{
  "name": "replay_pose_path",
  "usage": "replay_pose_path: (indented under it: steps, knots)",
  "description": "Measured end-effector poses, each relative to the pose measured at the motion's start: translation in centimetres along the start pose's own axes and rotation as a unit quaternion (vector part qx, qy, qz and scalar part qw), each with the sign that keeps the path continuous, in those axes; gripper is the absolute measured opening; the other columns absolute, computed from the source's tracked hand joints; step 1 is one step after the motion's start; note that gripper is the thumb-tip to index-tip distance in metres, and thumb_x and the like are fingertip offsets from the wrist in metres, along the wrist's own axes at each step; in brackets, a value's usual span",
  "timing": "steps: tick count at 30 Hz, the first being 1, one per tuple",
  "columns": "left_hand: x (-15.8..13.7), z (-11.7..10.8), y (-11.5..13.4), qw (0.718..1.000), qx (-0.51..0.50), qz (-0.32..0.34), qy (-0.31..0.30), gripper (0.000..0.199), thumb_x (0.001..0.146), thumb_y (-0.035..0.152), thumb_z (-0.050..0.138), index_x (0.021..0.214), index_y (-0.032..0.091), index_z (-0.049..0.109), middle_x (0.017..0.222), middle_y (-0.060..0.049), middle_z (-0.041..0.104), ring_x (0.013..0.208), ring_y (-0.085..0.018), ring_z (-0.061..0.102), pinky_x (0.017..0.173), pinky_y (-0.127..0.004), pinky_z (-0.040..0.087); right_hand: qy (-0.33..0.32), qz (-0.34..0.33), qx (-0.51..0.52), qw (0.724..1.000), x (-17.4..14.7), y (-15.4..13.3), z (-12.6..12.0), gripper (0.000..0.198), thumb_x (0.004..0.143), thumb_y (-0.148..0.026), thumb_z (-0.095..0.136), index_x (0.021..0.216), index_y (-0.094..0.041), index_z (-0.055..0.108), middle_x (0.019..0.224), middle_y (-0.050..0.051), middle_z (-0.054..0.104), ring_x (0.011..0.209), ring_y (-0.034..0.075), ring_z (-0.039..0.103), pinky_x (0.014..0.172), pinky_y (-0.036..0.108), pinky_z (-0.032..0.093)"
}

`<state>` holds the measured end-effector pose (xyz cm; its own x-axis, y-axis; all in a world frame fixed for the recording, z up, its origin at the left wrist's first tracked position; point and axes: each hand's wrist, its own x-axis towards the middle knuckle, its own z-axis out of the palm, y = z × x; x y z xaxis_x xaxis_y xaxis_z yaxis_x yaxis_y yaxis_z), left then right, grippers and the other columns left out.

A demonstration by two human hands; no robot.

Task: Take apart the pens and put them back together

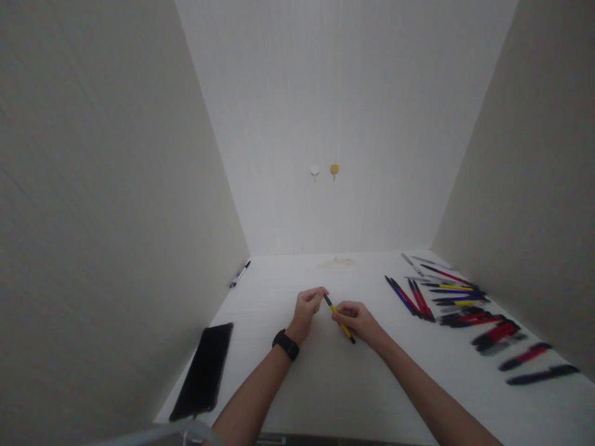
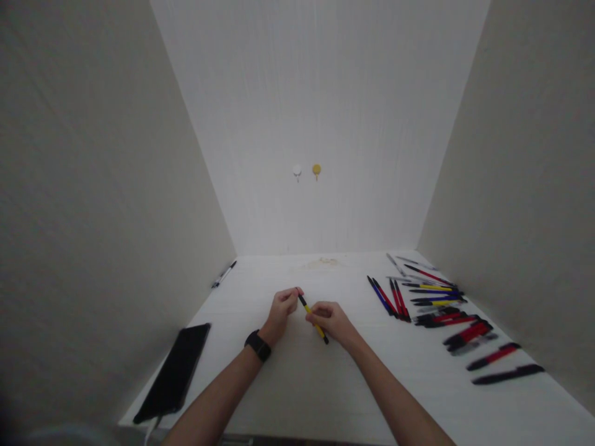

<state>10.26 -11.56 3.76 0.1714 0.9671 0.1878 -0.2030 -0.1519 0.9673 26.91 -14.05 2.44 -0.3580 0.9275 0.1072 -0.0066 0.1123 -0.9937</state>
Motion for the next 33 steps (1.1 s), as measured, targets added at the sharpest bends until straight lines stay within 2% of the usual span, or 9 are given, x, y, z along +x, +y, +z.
replay_pose_path:
  steps: [4, 8, 11, 16, 19, 22, 25, 29, 33]
  knots:
    - [0.2, -0.2, -0.5, 0.999, -0.031, -0.002, -0.008, 0.043, 0.075, 0.054, 0.063, 0.079, 0.011, 0.061, 0.049, 0.009, 0.025, 0.047, -0.005, 0.018, 0.047, -0.023, 0.011, -0.057, 0.004, 0.024, 0.998, -0.4, -0.7, -0.1, 0.044, 0.079, -0.057, 0.06, 0.085, -0.014, 0.067, 0.062, -0.002, 0.048, 0.051, 0.007, 0.036, 0.047, 0.021, 0.024]
    - [0.2, -0.2, -0.6, 0.999, -0.033, -0.015, -0.012, 0.044, 0.074, 0.055, 0.064, 0.079, 0.011, 0.061, 0.049, 0.009, 0.026, 0.046, -0.004, 0.018, 0.048, -0.023, 0.012, -0.103, -0.002, 0.012, 0.995, -0.5, -1.1, -0.3, 0.045, 0.081, -0.058, 0.057, 0.086, -0.014, 0.067, 0.066, -0.001, 0.048, 0.054, 0.008, 0.037, 0.048, 0.021, 0.024]
    - [0.2, -0.2, -0.4, 0.999, -0.032, -0.011, -0.021, 0.044, 0.074, 0.054, 0.064, 0.079, 0.01, 0.062, 0.048, 0.009, 0.026, 0.045, -0.004, 0.019, 0.047, -0.024, 0.011, -0.095, -0.001, 0.011, 0.995, -0.3, -0.6, -0.4, 0.04, 0.078, -0.056, 0.062, 0.079, -0.015, 0.062, 0.06, -0.004, 0.042, 0.052, 0.008, 0.032, 0.048, 0.022, 0.021]
    - [0.1, -0.1, -0.3, 0.999, -0.029, -0.006, -0.029, 0.044, 0.075, 0.054, 0.064, 0.079, 0.01, 0.062, 0.048, 0.009, 0.026, 0.046, -0.004, 0.019, 0.048, -0.024, 0.011, -0.078, -0.012, 0.026, 0.997, -0.1, -0.1, -0.2, 0.041, 0.071, -0.05, 0.072, 0.069, -0.019, 0.046, 0.061, -0.006, 0.039, 0.054, 0.008, 0.033, 0.049, 0.022, 0.022]
    - [0.0, -0.1, -0.3, 0.999, -0.039, -0.011, -0.034, 0.043, 0.075, 0.054, 0.063, 0.08, 0.011, 0.06, 0.048, 0.009, 0.026, 0.046, -0.004, 0.019, 0.048, -0.024, 0.012, -0.094, -0.018, -0.002, 0.995, -0.4, -0.8, -0.3, 0.035, 0.079, -0.052, 0.063, 0.079, -0.018, 0.054, 0.063, -0.006, 0.039, 0.054, 0.008, 0.032, 0.05, 0.022, 0.021]
    - [0.0, -0.1, -0.3, 0.998, -0.041, -0.016, -0.048, 0.043, 0.076, 0.053, 0.063, 0.081, 0.011, 0.059, 0.049, 0.009, 0.027, 0.046, -0.004, 0.02, 0.048, -0.024, 0.012, -0.126, -0.035, -0.035, 0.991, -0.7, -1.4, -0.4, 0.039, 0.088, -0.053, 0.049, 0.089, -0.016, 0.062, 0.067, -0.003, 0.043, 0.057, 0.009, 0.035, 0.052, 0.024, 0.023]
    - [0.0, 0.0, -0.2, 0.998, -0.035, -0.016, -0.053, 0.043, 0.077, 0.053, 0.062, 0.081, 0.011, 0.059, 0.05, 0.009, 0.025, 0.047, -0.005, 0.019, 0.048, -0.024, 0.011, -0.125, -0.042, -0.034, 0.991, -0.5, -1.1, -0.5, 0.036, 0.085, -0.051, 0.054, 0.081, -0.016, 0.06, 0.067, -0.003, 0.041, 0.058, 0.009, 0.035, 0.053, 0.024, 0.024]
    - [0.0, 0.1, -0.2, 0.998, -0.029, -0.016, -0.058, 0.045, 0.076, 0.055, 0.062, 0.082, 0.01, 0.059, 0.052, 0.009, 0.025, 0.048, -0.005, 0.019, 0.048, -0.024, 0.012, -0.086, -0.038, 0.008, 0.996, -0.2, -0.2, -0.4, 0.039, 0.073, -0.047, 0.071, 0.068, -0.018, 0.045, 0.066, -0.005, 0.041, 0.058, 0.008, 0.035, 0.053, 0.022, 0.025]
    - [0.2, 0.0, -0.3, 0.998, -0.035, -0.017, -0.057, 0.045, 0.077, 0.056, 0.061, 0.083, 0.012, 0.058, 0.051, 0.009, 0.025, 0.047, -0.005, 0.019, 0.048, -0.023, 0.013, -0.109, -0.025, 0.012, 0.994, -0.3, -0.3, -0.4, 0.033, 0.082, -0.05, 0.06, 0.081, -0.018, 0.054, 0.069, -0.003, 0.05, 0.055, 0.008, 0.037, 0.05, 0.022, 0.025]
